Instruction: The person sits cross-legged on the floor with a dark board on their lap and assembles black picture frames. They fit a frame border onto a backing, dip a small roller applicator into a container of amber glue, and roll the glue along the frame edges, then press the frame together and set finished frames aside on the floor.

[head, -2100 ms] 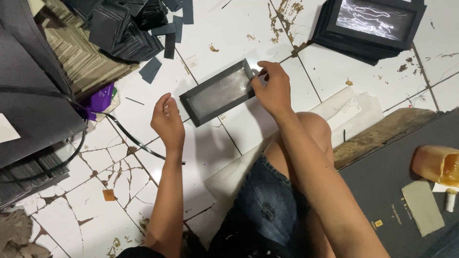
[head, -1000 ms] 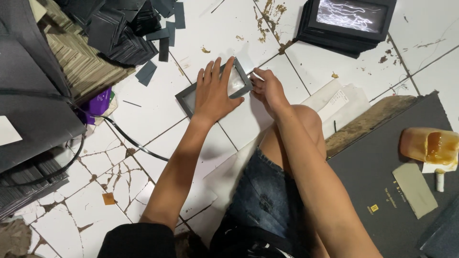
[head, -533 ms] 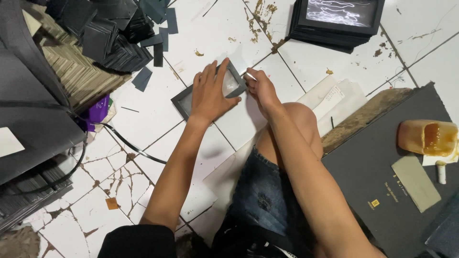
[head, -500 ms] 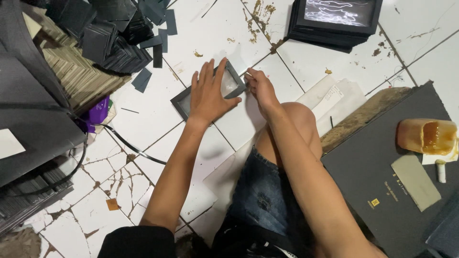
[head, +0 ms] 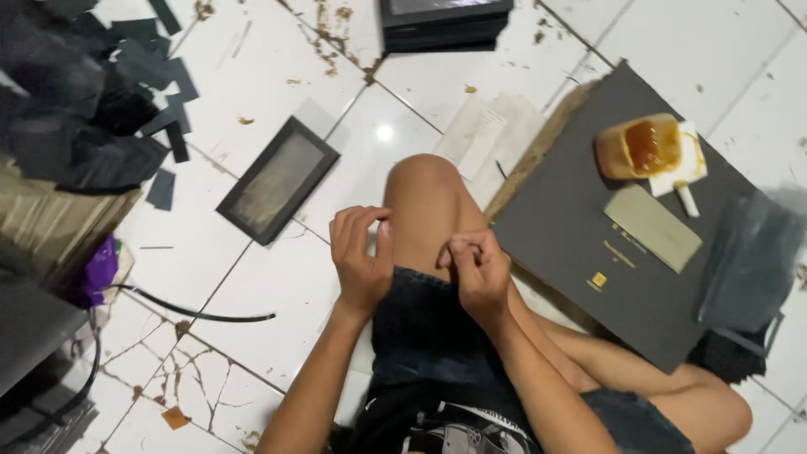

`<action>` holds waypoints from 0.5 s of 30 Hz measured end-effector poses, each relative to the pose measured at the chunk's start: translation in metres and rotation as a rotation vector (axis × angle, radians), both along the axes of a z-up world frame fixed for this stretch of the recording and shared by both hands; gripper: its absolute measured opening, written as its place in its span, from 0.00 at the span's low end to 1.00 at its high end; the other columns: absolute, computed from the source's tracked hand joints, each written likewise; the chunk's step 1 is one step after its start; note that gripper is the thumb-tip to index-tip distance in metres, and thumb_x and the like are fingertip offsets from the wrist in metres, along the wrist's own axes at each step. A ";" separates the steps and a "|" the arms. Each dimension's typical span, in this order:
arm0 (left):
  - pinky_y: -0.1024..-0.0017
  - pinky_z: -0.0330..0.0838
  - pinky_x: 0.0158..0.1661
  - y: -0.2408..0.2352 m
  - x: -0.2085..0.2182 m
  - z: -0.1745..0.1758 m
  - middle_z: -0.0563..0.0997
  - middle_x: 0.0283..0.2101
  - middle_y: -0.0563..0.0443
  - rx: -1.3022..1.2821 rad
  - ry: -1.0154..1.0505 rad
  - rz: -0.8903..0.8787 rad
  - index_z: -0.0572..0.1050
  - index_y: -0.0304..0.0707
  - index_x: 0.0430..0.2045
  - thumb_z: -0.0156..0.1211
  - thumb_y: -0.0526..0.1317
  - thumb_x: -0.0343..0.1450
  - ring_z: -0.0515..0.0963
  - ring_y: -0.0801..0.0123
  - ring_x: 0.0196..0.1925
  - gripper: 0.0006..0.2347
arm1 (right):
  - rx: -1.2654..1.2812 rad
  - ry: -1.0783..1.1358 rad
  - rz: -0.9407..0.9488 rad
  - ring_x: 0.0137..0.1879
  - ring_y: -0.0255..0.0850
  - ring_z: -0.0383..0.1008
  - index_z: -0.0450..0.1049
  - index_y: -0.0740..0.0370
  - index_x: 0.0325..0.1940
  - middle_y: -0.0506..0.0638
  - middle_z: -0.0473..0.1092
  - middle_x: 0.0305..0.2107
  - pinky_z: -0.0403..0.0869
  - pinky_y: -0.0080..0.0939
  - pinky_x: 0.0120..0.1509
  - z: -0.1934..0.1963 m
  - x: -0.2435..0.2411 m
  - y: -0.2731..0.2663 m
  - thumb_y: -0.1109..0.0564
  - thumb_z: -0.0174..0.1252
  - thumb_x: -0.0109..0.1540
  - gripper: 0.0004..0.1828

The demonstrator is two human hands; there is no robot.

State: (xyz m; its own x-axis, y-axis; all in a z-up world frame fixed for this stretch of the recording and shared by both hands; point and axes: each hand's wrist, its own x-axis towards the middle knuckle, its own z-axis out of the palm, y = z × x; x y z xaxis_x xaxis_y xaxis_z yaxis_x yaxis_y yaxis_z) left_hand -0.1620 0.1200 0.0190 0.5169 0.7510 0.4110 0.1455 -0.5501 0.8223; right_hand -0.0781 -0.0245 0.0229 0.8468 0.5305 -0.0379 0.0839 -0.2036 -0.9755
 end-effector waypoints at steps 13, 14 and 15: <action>0.63 0.69 0.40 -0.170 0.116 0.037 0.81 0.34 0.49 -0.123 -0.110 -0.755 0.80 0.37 0.37 0.52 0.37 0.78 0.79 0.54 0.38 0.08 | -0.534 -0.280 -0.780 0.19 0.44 0.69 0.67 0.56 0.16 0.48 0.66 0.08 0.67 0.36 0.29 -0.014 0.005 -0.289 0.57 0.54 0.72 0.27; 0.63 0.69 0.40 -0.183 0.121 0.039 0.81 0.34 0.49 -0.137 -0.069 -0.819 0.79 0.37 0.38 0.52 0.36 0.77 0.79 0.54 0.38 0.07 | -0.548 -0.206 -0.833 0.29 0.49 0.74 0.73 0.57 0.32 0.53 0.72 0.20 0.72 0.43 0.38 -0.010 0.006 -0.297 0.56 0.60 0.68 0.10; 0.63 0.69 0.40 -0.195 0.126 0.040 0.81 0.35 0.49 -0.149 -0.027 -0.883 0.79 0.36 0.39 0.52 0.36 0.77 0.79 0.54 0.39 0.07 | -0.559 -0.130 -0.886 0.40 0.53 0.79 0.79 0.59 0.49 0.58 0.78 0.32 0.76 0.51 0.47 -0.006 0.008 -0.305 0.55 0.65 0.64 0.11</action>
